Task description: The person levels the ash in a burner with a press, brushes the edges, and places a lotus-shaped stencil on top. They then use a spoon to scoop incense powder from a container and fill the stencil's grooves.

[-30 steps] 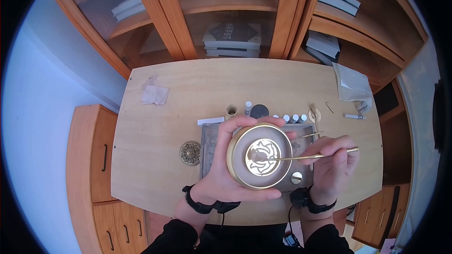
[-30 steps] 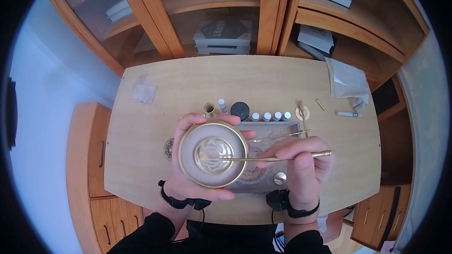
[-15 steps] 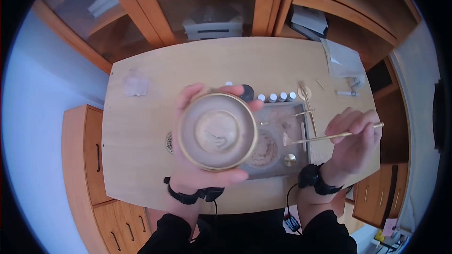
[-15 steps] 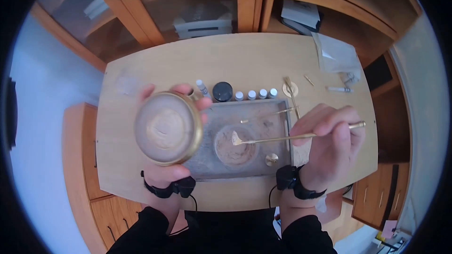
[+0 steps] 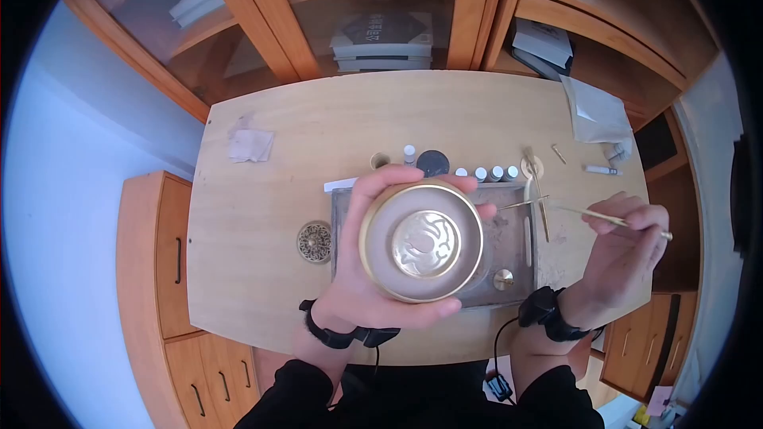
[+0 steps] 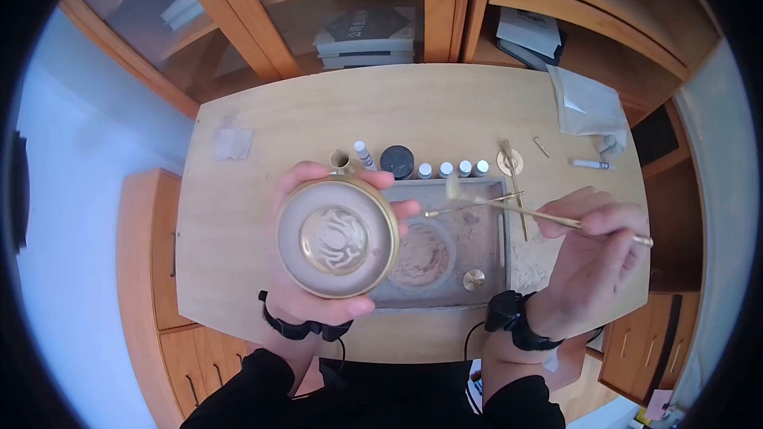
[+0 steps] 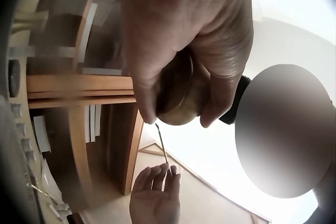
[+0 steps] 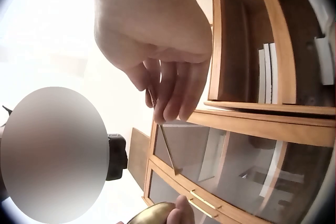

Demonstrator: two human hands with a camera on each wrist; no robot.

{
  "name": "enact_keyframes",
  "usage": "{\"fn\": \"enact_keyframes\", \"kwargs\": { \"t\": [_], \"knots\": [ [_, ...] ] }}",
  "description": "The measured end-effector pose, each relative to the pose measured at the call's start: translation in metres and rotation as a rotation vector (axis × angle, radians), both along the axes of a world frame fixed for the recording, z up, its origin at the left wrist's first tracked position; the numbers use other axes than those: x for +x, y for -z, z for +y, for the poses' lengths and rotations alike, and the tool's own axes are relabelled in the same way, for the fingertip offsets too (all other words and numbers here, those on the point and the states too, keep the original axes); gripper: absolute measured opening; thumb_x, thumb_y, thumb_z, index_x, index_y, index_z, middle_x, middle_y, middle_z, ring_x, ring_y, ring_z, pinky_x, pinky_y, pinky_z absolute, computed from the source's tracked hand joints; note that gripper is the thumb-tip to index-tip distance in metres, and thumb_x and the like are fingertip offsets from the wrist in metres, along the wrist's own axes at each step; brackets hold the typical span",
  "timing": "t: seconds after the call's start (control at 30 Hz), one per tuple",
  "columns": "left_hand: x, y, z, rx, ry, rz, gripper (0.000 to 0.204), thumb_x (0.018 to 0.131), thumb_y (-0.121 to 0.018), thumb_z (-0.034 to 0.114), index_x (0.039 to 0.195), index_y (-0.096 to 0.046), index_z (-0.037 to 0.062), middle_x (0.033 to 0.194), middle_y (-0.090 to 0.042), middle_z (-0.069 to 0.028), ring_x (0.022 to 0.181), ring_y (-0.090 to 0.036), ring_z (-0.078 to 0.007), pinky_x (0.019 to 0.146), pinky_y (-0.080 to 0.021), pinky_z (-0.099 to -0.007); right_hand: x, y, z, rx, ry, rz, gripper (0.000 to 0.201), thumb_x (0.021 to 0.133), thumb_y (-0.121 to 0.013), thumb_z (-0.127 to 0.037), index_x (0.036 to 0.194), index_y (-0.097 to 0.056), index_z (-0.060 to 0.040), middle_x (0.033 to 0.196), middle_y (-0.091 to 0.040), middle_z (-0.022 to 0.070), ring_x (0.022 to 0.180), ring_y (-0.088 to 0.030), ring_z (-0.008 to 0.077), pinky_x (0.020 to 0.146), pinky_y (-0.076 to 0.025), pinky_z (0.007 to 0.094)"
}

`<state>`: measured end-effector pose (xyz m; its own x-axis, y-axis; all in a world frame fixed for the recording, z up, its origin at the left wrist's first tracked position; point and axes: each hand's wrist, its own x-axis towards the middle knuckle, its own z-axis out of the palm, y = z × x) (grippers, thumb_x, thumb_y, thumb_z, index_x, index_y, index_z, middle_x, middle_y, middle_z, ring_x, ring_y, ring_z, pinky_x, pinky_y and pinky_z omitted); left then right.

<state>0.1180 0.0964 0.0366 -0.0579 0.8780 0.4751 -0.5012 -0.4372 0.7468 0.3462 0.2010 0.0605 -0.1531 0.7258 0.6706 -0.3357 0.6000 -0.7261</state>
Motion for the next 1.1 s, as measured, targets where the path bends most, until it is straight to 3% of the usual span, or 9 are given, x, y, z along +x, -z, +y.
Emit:
{"fn": "enact_keyframes", "kwargs": {
  "t": [0.1,0.27,0.33,0.37,0.43,0.47,0.57,0.8,1.1],
  "knots": [
    [0.010,-0.007,-0.005,-0.155,0.064,-0.151,0.091,0.067,-0.078,-0.004,0.138,-0.023,0.0100,0.140,-0.041,-0.0237,0.128,-0.049,-0.0381,0.102,-0.045,-0.0465,-0.001,0.003,-0.004,0.040,-0.007,0.083,0.031,0.104,-0.041,-0.031,0.098,-0.053,-0.0030,0.070,-0.064,0.0190,0.065,-0.064,0.0269,0.068,-0.052,0.0393],
    [0.011,-0.004,-0.004,-0.232,0.063,-0.051,0.090,0.068,-0.078,-0.005,0.139,-0.024,0.0092,0.141,-0.040,-0.0217,0.127,-0.051,-0.0327,0.101,-0.046,-0.0422,-0.024,-0.006,-0.022,0.054,-0.086,0.020,0.034,0.100,-0.049,-0.035,0.093,-0.057,-0.0028,0.076,-0.069,0.0204,0.073,-0.070,0.0297,0.073,-0.055,0.0417],
    [0.009,0.001,0.000,-0.189,0.058,0.040,0.090,0.068,-0.078,-0.004,0.138,-0.025,0.0089,0.142,-0.039,-0.0212,0.128,-0.050,-0.0308,0.102,-0.045,-0.0411,-0.033,-0.012,-0.024,0.062,-0.123,-0.177,0.026,0.089,-0.067,-0.028,0.086,-0.063,-0.0031,0.082,-0.071,0.0192,0.084,-0.072,0.0310,0.076,-0.056,0.0434],
    [0.009,0.002,0.003,-0.142,0.015,0.155,0.089,0.068,-0.079,-0.002,0.138,-0.026,0.0083,0.141,-0.040,-0.0198,0.127,-0.049,-0.0285,0.103,-0.043,-0.0400,-0.038,-0.012,-0.022,0.054,-0.118,-0.179,0.026,0.089,-0.067,-0.028,0.086,-0.063,-0.0031,0.082,-0.071,0.0192,0.084,-0.072,0.0310,0.076,-0.056,0.0434],
    [0.008,0.005,0.002,-0.099,-0.021,0.271,0.089,0.067,-0.081,0.000,0.137,-0.027,0.0077,0.141,-0.040,-0.0184,0.127,-0.049,-0.0261,0.104,-0.042,-0.0388,-0.047,-0.011,-0.016,0.194,-0.202,-0.378,0.025,0.072,-0.082,-0.017,0.085,-0.064,-0.0043,0.087,-0.072,0.0193,0.096,-0.068,0.0342,0.089,-0.051,0.0500],
    [0.009,0.007,-0.001,-0.165,-0.046,0.298,0.089,0.066,-0.083,0.003,0.137,-0.029,0.0071,0.138,-0.042,-0.0162,0.127,-0.048,-0.0250,0.104,-0.041,-0.0381,-0.050,-0.012,-0.014,0.186,-0.199,-0.378,0.025,0.072,-0.082,-0.017,0.085,-0.064,-0.0043,0.087,-0.072,0.0193,0.096,-0.068,0.0342,0.089,-0.051,0.0500],
    [0.010,0.013,0.001,-0.208,-0.087,0.367,0.092,0.064,-0.086,0.008,0.137,-0.031,0.0062,0.132,-0.045,-0.0124,0.125,-0.047,-0.0230,0.103,-0.040,-0.0366,-0.054,-0.009,-0.013,0.216,-0.257,-0.513,0.031,0.057,-0.088,-0.011,0.082,-0.070,-0.0040,0.092,-0.073,0.0161,0.107,-0.064,0.0369,0.090,-0.051,0.0493],
    [0.008,0.015,0.006,-0.136,-0.131,0.497,0.093,0.062,-0.087,0.009,0.136,-0.032,0.0059,0.132,-0.046,-0.0117,0.123,-0.049,-0.0220,0.102,-0.041,-0.0361,-0.055,0.001,-0.012,0.175,-0.230,-0.451,0.031,0.057,-0.087,-0.009,0.083,-0.070,-0.0045,0.092,-0.073,0.0155,0.102,-0.065,0.0351,0.086,-0.053,0.0435],
    [0.009,0.016,0.007,-0.151,-0.086,0.408,0.093,0.062,-0.086,0.006,0.137,-0.030,0.0054,0.131,-0.047,-0.0124,0.121,-0.051,-0.0212,0.100,-0.043,-0.0351,-0.056,0.004,-0.011,0.173,-0.224,-0.437,0.031,0.058,-0.087,-0.010,0.084,-0.071,-0.0051,0.091,-0.073,0.0147,0.101,-0.066,0.0344,0.084,-0.054,0.0414]
  ]
}}
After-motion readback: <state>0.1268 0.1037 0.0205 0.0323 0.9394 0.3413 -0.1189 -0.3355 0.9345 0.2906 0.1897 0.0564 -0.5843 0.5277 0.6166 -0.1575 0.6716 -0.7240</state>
